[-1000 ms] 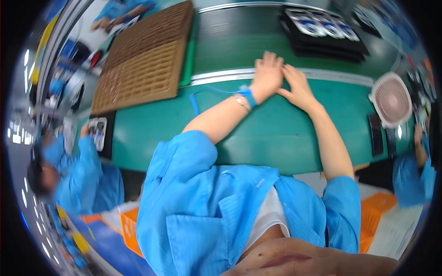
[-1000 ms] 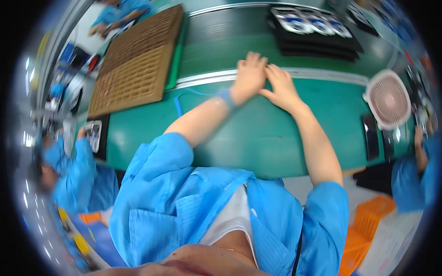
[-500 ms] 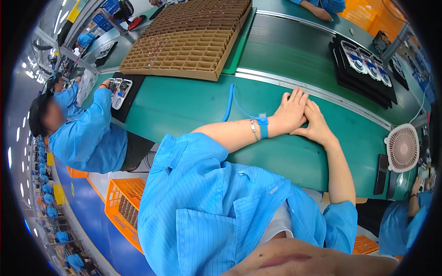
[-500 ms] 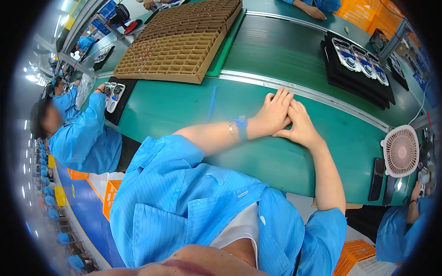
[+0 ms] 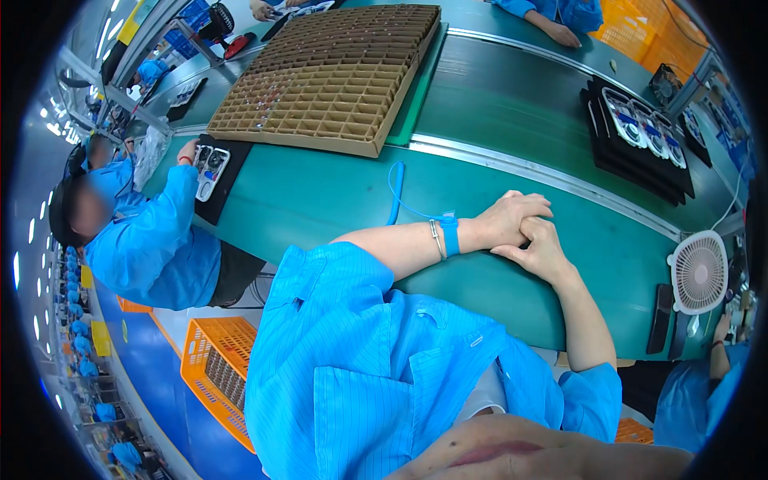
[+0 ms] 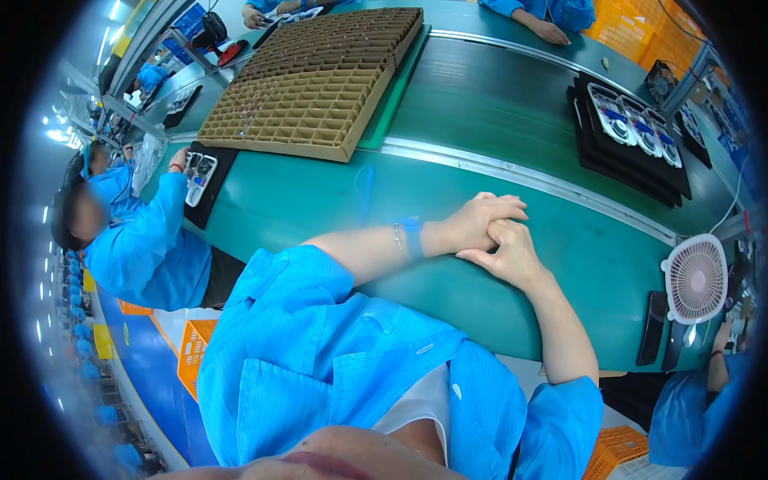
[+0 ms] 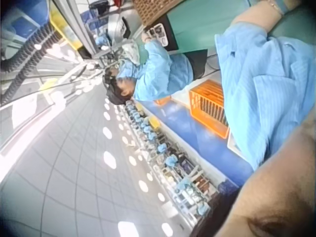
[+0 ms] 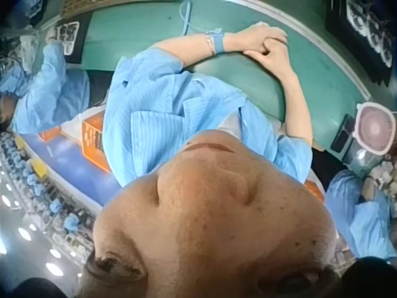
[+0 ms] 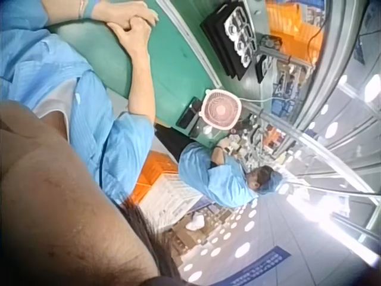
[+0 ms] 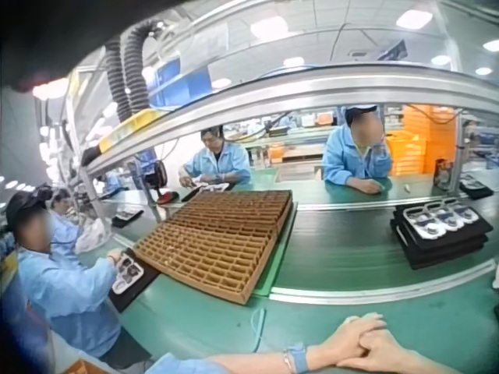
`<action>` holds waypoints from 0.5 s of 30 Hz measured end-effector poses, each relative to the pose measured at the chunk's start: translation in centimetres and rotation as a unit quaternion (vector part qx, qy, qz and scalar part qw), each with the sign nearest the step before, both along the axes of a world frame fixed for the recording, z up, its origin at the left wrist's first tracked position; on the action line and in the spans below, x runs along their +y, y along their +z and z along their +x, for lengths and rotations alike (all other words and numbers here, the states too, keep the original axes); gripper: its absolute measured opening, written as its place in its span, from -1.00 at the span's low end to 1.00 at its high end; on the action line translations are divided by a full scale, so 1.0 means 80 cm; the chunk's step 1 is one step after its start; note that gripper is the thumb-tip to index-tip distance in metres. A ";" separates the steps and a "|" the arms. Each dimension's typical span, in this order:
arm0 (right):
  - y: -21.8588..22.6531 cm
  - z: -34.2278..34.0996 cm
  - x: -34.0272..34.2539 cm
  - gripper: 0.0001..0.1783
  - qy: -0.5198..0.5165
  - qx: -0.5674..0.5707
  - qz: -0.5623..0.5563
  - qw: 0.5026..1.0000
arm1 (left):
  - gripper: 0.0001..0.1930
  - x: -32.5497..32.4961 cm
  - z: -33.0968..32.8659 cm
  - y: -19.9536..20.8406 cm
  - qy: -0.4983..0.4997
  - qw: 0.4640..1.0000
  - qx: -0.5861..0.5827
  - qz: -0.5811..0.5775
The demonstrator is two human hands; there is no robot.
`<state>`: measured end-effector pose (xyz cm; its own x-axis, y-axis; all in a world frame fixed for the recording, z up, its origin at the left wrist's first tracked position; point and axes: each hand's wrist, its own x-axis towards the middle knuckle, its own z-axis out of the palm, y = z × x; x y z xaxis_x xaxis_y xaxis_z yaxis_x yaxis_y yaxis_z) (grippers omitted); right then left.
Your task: Assembling and inspecting electronic components on a factory production line.
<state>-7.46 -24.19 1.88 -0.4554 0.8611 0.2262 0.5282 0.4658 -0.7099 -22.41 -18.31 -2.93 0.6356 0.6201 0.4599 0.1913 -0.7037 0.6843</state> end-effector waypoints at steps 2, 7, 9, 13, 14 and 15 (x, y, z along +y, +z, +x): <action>-0.008 0.001 0.001 -0.48 0.005 0.008 0.001 1.000 | -0.53 -0.001 -0.002 0.008 -0.044 0.999 0.003 -0.029; -0.015 0.000 0.003 -0.47 0.016 0.036 0.003 0.999 | -0.51 0.000 -0.005 0.002 -0.039 0.999 0.026 -0.012; -0.020 0.004 0.005 -0.47 0.025 0.028 0.007 0.999 | -0.50 -0.003 -0.005 0.004 -0.031 0.999 0.032 -0.009; -0.017 0.008 0.010 -0.48 0.047 0.036 -0.005 0.998 | -0.48 -0.006 -0.002 0.005 -0.015 0.999 0.036 -0.008; -0.013 0.010 0.012 -0.48 0.056 0.027 -0.017 0.998 | -0.48 -0.006 0.001 0.004 -0.008 0.999 0.038 -0.014; -0.011 0.012 0.013 -0.48 0.058 0.018 -0.030 0.998 | -0.48 -0.006 0.003 0.005 -0.011 0.999 0.038 -0.013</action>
<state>-6.48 -23.18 0.98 -0.5459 0.8151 0.1941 0.4460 0.4788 -0.7562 -22.14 -18.75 -2.50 0.6820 0.6164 0.3937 0.2277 -0.6904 0.6866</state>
